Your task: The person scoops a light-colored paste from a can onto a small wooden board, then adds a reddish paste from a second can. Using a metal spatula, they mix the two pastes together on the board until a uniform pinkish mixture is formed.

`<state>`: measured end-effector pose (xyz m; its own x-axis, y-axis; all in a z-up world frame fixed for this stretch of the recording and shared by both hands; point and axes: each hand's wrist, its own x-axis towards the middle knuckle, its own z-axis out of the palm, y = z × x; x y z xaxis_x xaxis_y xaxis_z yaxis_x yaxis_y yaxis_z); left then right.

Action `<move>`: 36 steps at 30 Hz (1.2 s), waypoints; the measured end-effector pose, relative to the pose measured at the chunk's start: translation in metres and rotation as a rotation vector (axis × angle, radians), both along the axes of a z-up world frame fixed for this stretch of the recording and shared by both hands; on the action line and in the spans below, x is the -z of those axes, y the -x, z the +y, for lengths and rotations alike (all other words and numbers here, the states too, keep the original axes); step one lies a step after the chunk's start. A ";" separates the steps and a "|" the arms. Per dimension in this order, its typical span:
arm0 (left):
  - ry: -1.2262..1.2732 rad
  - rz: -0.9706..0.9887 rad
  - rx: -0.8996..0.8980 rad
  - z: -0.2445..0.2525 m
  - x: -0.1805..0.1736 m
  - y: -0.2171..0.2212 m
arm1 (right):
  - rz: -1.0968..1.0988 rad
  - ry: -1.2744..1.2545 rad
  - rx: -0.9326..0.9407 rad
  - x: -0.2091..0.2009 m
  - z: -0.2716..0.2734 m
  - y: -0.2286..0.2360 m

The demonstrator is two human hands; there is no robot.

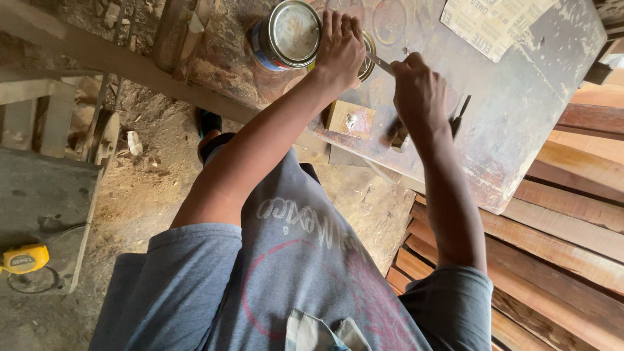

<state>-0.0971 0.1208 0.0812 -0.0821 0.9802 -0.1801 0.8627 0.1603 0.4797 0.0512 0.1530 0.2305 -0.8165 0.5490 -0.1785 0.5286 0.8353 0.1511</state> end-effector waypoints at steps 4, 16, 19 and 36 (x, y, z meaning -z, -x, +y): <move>-0.023 -0.028 -0.007 0.003 0.009 -0.004 | 0.109 0.004 -0.086 0.019 -0.016 -0.017; 0.009 -0.002 0.007 0.000 0.002 0.001 | 0.392 0.519 0.402 0.008 -0.009 -0.040; 0.012 -0.019 -0.001 -0.001 -0.004 0.005 | 0.540 0.537 0.473 0.027 -0.014 -0.045; 0.027 0.002 -0.028 -0.086 -0.066 0.096 | 1.194 0.637 1.155 0.058 -0.159 -0.223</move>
